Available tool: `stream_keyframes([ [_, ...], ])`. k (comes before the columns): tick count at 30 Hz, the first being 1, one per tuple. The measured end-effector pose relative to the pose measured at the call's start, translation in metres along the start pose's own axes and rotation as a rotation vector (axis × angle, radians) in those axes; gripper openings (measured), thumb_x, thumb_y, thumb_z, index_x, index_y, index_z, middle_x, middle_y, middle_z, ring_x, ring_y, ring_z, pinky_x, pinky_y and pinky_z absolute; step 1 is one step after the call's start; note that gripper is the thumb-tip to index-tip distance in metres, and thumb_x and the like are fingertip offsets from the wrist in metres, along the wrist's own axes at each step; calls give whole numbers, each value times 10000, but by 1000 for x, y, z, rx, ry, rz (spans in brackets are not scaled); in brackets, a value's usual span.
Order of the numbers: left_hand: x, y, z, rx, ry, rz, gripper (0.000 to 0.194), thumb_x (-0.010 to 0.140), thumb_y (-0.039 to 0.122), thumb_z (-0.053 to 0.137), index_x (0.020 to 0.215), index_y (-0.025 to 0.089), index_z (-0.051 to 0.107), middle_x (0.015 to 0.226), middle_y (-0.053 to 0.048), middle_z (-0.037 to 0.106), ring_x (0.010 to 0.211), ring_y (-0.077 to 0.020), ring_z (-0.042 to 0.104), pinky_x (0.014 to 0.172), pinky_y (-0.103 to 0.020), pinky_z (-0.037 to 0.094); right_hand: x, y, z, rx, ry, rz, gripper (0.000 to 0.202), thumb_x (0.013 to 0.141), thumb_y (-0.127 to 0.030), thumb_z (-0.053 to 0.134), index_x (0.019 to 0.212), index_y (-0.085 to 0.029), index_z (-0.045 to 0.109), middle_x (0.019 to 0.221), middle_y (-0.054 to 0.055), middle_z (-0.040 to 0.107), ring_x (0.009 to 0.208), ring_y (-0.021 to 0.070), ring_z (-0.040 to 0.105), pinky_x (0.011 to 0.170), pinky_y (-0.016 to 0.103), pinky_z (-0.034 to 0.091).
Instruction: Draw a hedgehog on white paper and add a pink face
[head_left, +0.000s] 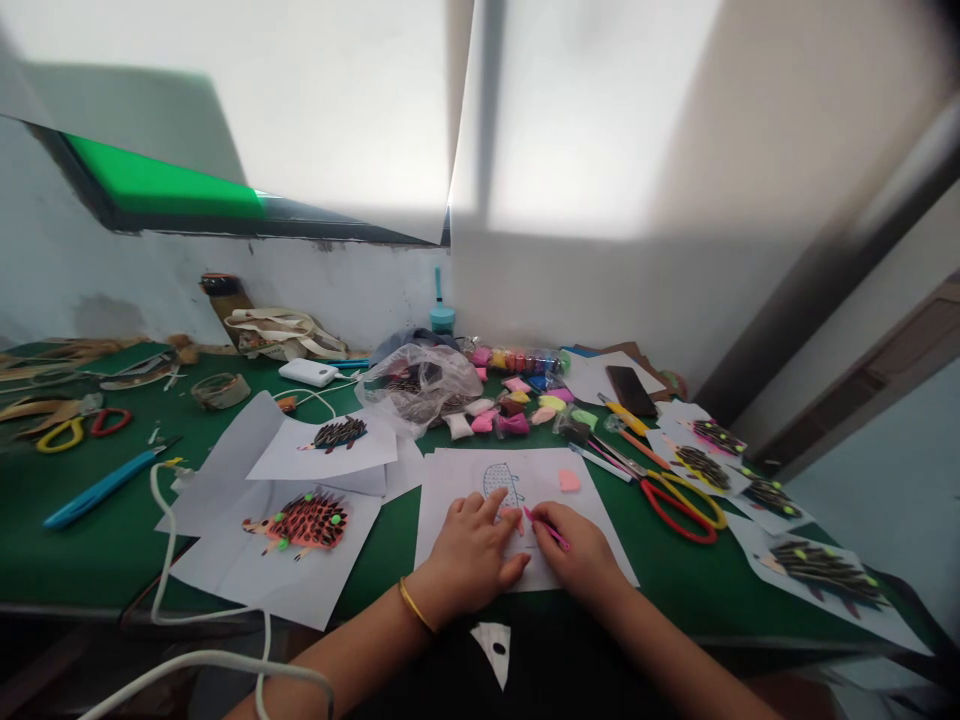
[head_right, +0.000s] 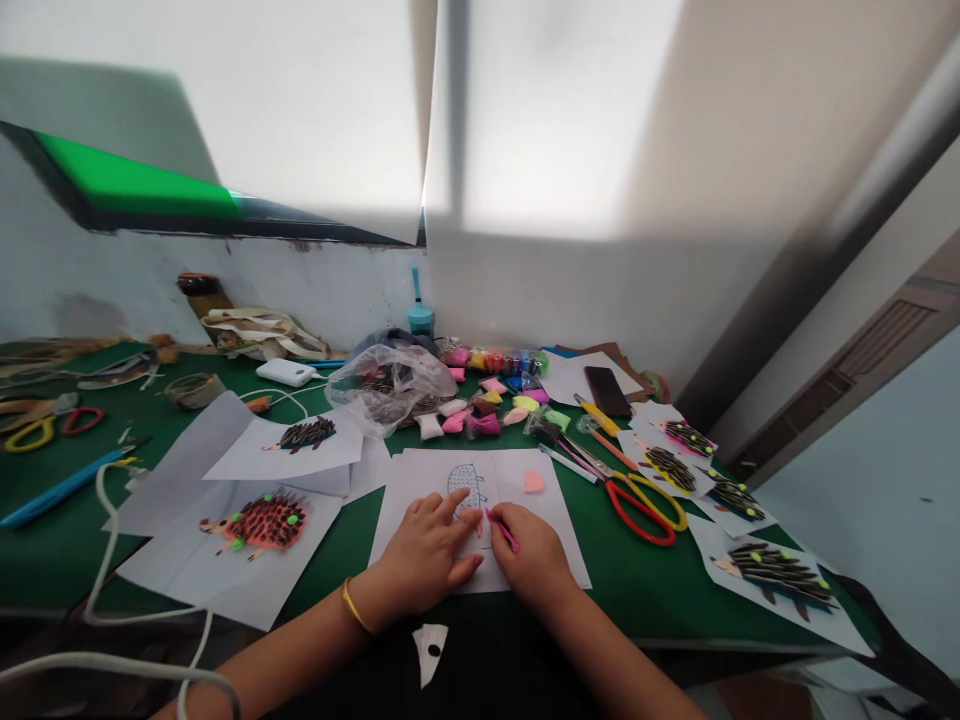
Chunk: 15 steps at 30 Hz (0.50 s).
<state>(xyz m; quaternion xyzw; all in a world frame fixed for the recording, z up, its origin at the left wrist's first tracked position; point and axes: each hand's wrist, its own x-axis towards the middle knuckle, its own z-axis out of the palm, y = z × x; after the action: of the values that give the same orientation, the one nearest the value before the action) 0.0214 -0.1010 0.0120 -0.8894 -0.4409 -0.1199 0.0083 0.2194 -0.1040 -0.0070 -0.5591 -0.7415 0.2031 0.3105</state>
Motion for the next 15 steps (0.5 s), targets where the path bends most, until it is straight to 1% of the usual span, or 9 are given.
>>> stream_keyframes([
  [5,0,-2,3,-25,12,4,609,870,588,519,1372,247,478,1472,-102,421,1176,-329,457,986,-499,379,-2,2,2,-9,15,11,196,924,-305,449,987,-218,613,929,34,685,850,199,629,755,304,442],
  [7,-1,-3,5,-29,17,4,644,865,590,523,1388,218,462,1473,-118,419,1183,-328,458,997,-491,378,-2,3,3,-17,27,3,178,917,-302,462,966,-210,606,909,38,679,837,200,623,746,303,443],
  [9,-1,-3,5,-27,22,5,641,859,586,533,1370,203,481,1472,-127,418,1178,-328,465,998,-486,381,-2,4,4,-29,35,-24,164,912,-290,466,919,-207,607,875,36,669,832,200,614,744,302,442],
  [12,-1,-3,6,-22,23,8,608,852,589,539,1327,209,519,1461,-123,434,1159,-331,474,981,-488,389,-1,5,5,-34,38,-69,154,908,-258,467,906,-207,613,868,36,663,837,198,605,752,301,440],
  [15,-2,-2,5,-15,24,9,611,854,594,531,1331,212,516,1451,-122,447,1160,-336,469,972,-495,388,-1,6,7,-35,32,-96,139,902,-233,475,893,-201,609,854,35,652,822,192,591,753,303,436],
])
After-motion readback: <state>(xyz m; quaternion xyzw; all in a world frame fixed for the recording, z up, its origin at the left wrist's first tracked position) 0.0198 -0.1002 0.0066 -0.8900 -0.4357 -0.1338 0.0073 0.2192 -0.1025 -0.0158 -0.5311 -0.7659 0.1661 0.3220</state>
